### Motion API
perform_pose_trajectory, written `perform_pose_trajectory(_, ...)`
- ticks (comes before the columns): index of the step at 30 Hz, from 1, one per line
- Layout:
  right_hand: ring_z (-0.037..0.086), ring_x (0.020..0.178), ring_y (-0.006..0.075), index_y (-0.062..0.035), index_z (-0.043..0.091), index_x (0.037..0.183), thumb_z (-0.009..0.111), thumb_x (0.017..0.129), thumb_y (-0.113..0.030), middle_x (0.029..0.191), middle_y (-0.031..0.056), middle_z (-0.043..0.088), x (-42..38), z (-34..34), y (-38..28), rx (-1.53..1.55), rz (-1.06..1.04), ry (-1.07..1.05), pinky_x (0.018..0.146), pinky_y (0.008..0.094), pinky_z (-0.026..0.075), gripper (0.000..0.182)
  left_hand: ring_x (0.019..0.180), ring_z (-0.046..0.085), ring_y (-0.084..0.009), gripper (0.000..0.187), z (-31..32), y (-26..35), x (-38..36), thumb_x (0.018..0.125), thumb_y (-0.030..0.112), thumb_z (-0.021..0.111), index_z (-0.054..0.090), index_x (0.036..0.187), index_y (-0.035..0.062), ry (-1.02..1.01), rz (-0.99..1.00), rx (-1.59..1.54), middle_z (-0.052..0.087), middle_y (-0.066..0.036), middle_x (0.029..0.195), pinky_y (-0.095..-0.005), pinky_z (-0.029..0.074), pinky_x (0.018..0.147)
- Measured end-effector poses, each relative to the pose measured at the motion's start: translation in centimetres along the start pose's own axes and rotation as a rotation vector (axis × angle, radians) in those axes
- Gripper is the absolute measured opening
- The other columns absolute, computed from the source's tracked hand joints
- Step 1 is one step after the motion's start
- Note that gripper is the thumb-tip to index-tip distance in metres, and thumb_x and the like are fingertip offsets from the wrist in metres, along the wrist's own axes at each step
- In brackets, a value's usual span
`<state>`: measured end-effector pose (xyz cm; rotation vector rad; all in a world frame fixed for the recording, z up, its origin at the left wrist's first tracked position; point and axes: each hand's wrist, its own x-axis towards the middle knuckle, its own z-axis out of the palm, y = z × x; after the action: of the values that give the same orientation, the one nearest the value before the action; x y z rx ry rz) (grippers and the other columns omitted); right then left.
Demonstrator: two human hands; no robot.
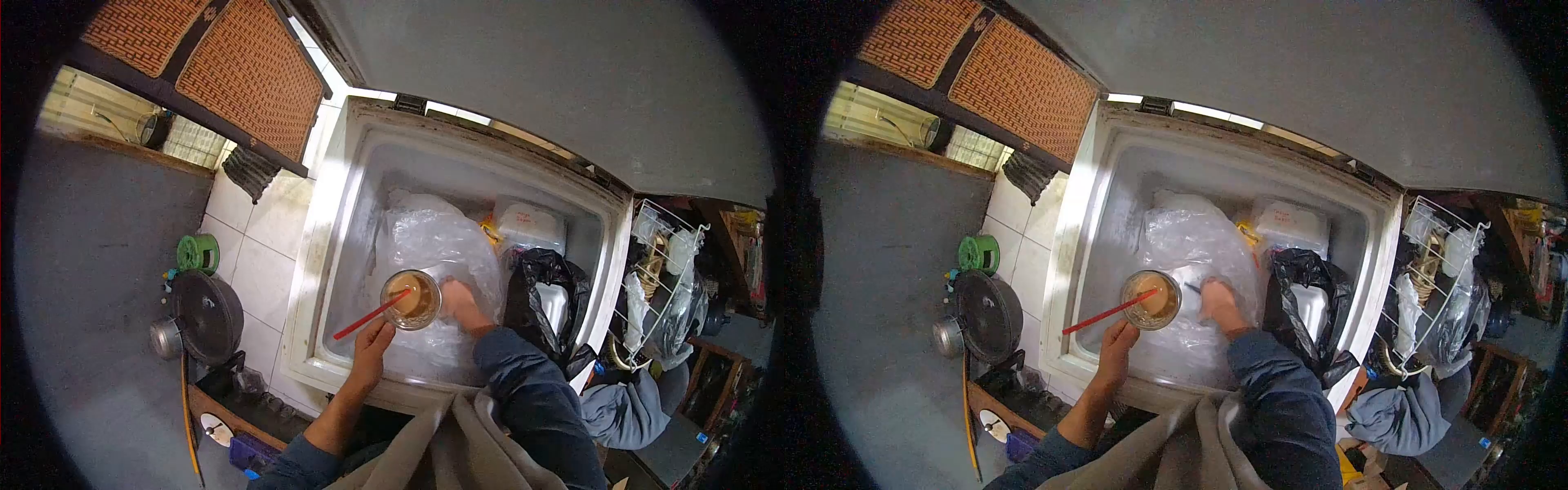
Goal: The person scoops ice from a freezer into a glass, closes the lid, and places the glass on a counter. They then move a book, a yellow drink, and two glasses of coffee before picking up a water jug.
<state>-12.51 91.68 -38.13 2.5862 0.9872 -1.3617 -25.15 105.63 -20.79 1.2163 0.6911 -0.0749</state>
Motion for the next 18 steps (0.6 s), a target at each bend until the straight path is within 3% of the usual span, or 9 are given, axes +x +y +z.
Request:
perform_pose_trajectory(1,0.049,0.093,0.0271,0.0005,0.049,0.095,0.064,0.056,-0.026,0.103,0.0153,0.047,0.0,-1.3,0.3,0.001,0.003,0.001,0.076,0.0286,0.041,0.049,0.061,0.030,-0.0037,0.020,0.2,0.0,0.1,0.079,0.021,0.045,0.051,0.080,0.0025,-0.003,0.000,0.000,0.036,0.007,0.064,-0.0188,0.025,0.055)
perform_pose_trajectory(3,0.044,0.101,0.0271,0.0043,0.044,0.103,0.066,0.051,-0.038,0.110,0.0182,0.043,-0.1,-3.2,0.7,0.539,0.206,-0.015,0.082,0.0316,0.037,0.070,0.061,0.030,-0.0036,0.020,0.5,-0.2,0.1,0.079,0.021,0.045,0.052,0.082,0.0020,0.086,-0.050,-0.101,0.036,0.007,0.065,-0.0190,0.024,0.055)
perform_pose_trajectory(4,0.044,0.101,0.0271,0.0043,0.044,0.103,0.066,0.051,-0.038,0.110,0.0182,0.043,0.4,-3.3,0.7,0.540,0.206,-0.017,0.082,0.0316,0.037,0.070,0.061,0.030,-0.0036,0.020,0.4,-0.2,0.1,0.079,0.021,0.045,0.052,0.082,0.0020,0.086,-0.052,-0.101,0.036,0.007,0.065,-0.0190,0.024,0.055)
perform_pose_trajectory(6,0.052,0.084,0.0297,-0.0008,0.052,0.095,0.062,0.059,-0.040,0.095,0.0183,0.053,0.9,-3.3,0.4,0.712,0.239,0.315,0.070,0.0363,0.041,0.054,0.060,0.029,-0.0037,0.020,0.2,-0.1,0.0,0.079,0.021,0.045,0.052,0.080,0.0025,0.098,-0.041,-0.080,0.036,0.008,0.064,-0.0188,0.024,0.055)
perform_pose_trajectory(9,0.053,0.083,0.0261,0.0017,0.049,0.100,0.056,0.063,-0.050,0.093,0.0182,0.053,1.0,-4.1,-0.3,0.777,0.320,0.215,0.069,0.0339,0.042,0.064,0.059,0.029,-0.0041,0.020,0.3,-0.3,0.4,0.079,0.022,0.045,0.052,0.079,0.0040,0.117,-0.020,-0.128,0.036,0.007,0.063,-0.0181,0.023,0.054)
perform_pose_trajectory(13,0.053,0.083,0.0210,0.0034,0.044,0.104,0.052,0.067,-0.050,0.091,0.0154,0.052,2.4,-0.9,1.6,0.936,0.226,0.074,0.068,0.0314,0.043,0.066,0.057,0.028,-0.0045,0.018,-0.4,-1.2,0.7,0.079,0.022,0.044,0.051,0.074,0.0061,0.105,0.015,-0.137,0.035,0.007,0.061,-0.0186,0.022,0.052)
perform_pose_trajectory(15,0.053,0.080,0.0168,0.0033,0.039,0.107,0.052,0.070,-0.045,0.085,0.0115,0.052,2.6,1.4,2.7,1.341,0.129,-0.004,0.067,0.0287,0.044,0.063,0.056,0.026,-0.0047,0.019,-0.2,-0.8,0.8,0.079,0.023,0.044,0.047,0.068,0.0078,0.102,0.028,-0.116,0.032,0.006,0.059,-0.0199,0.021,0.051)
perform_pose_trajectory(16,0.053,0.080,0.0168,0.0033,0.039,0.107,0.052,0.070,-0.045,0.085,0.0115,0.052,3.4,3.1,3.3,1.339,0.133,-0.001,0.067,0.0287,0.044,0.063,0.056,0.026,-0.0047,0.019,0.1,-0.5,0.8,0.079,0.023,0.044,0.047,0.068,0.0078,0.099,0.028,-0.119,0.032,0.006,0.059,-0.0199,0.021,0.051)
perform_pose_trajectory(18,0.054,0.075,0.0217,0.0044,0.038,0.105,0.053,0.073,-0.032,0.078,0.0145,0.054,4.9,6.0,4.3,1.169,0.048,0.155,0.068,0.0292,0.044,0.051,0.055,0.026,-0.0046,0.021,0.6,0.0,0.8,0.079,0.026,0.044,0.045,0.066,0.0083,0.133,0.032,-0.147,0.031,0.006,0.059,-0.0202,0.020,0.050)
